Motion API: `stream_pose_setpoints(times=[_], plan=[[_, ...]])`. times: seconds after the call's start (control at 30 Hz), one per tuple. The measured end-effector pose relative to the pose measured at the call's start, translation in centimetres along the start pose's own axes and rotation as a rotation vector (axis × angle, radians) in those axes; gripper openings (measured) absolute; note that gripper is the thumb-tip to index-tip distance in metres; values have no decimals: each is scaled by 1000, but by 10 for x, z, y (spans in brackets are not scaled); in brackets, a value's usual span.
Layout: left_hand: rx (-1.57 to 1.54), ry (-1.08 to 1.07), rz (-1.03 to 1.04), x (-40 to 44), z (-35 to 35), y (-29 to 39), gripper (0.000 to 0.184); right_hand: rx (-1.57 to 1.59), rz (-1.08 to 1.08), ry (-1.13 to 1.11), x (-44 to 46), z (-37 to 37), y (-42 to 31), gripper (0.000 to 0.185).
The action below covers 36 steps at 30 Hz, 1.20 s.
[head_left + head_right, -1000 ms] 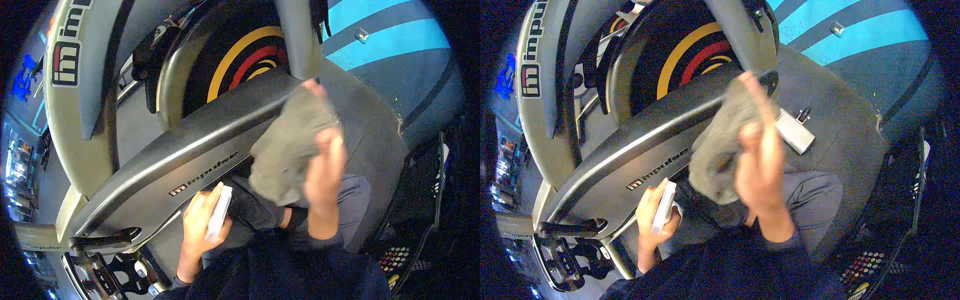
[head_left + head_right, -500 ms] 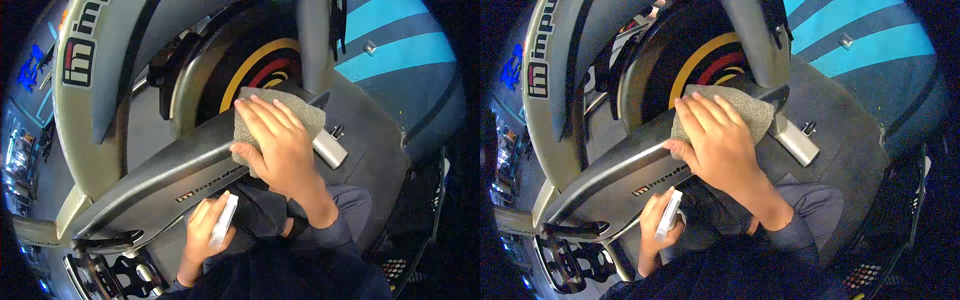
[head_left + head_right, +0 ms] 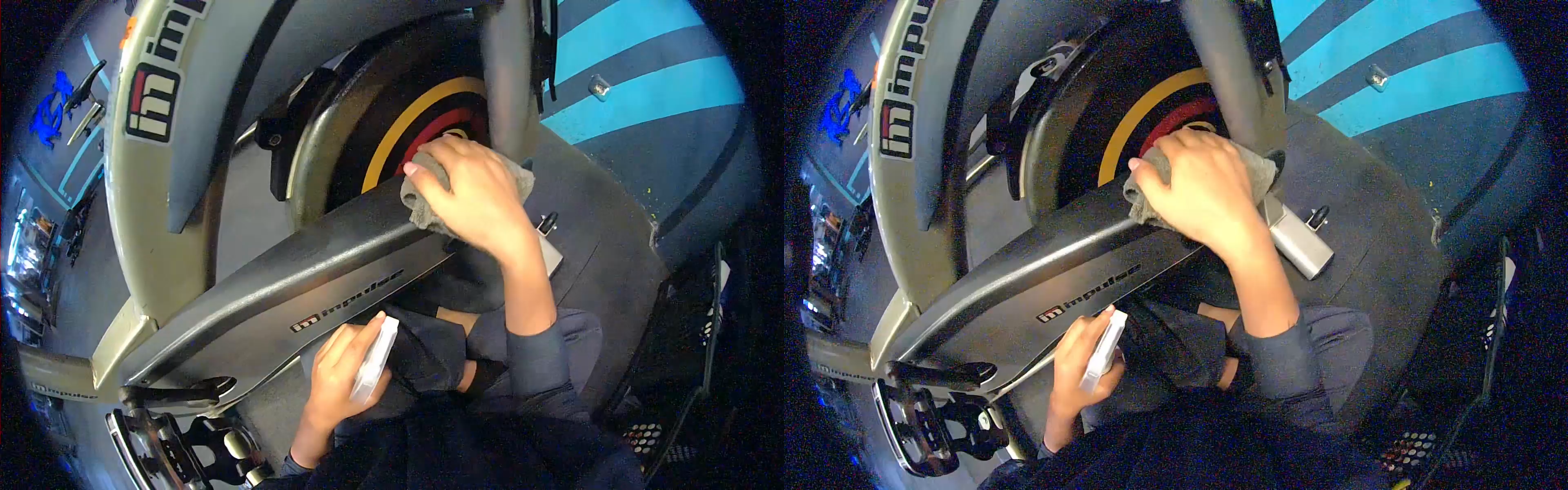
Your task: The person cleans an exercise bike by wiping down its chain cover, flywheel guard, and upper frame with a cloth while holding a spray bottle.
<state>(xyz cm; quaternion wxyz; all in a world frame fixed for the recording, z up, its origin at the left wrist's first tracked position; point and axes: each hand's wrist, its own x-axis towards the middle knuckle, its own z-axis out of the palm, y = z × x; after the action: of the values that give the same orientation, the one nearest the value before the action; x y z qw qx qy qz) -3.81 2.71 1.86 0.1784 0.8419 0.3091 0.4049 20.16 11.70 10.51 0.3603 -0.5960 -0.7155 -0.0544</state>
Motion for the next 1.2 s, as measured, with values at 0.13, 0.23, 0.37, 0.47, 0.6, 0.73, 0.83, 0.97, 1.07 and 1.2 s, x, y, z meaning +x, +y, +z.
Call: stream_pose_setpoints(times=[0.13, 0.23, 0.37, 0.47, 0.6, 0.73, 0.83, 0.97, 1.07, 1.2], plan=[[54, -96, -20, -2, -3, 1, 75, -49, -81, 157, -30, 9, -6, 47], [41, -102, -27, -1, -4, 3, 76, -93, -88, 134, -53, 4, -20, 78], [18, -32, -3, 2, -1, 5, 68, -72, -66, 221, -70, 16, -31, 90], [54, -88, -7, -1, -3, 3, 78, -44, -5, 253, -77, 27, -30, 91], [50, -70, -22, -4, -4, 6, 77, 101, -64, 232, -95, 26, -18, 81], [-11, -54, -186, -8, -14, 15, 72, 733, 54, 236, -121, 22, -22, 71], [-104, -38, -135, -12, -23, 5, 60, 1415, 381, 99, -146, 23, -31, 68], [-315, -129, -118, -19, -39, 2, 53, 1547, 426, -71, -157, 28, -42, 68], [-447, -192, -27, -23, -41, 1, 54, 1585, 357, -183, -158, 29, -48, 69], [-546, -281, -17, -37, -44, -2, 45, 1564, 338, -246, -163, 33, -49, 66]])
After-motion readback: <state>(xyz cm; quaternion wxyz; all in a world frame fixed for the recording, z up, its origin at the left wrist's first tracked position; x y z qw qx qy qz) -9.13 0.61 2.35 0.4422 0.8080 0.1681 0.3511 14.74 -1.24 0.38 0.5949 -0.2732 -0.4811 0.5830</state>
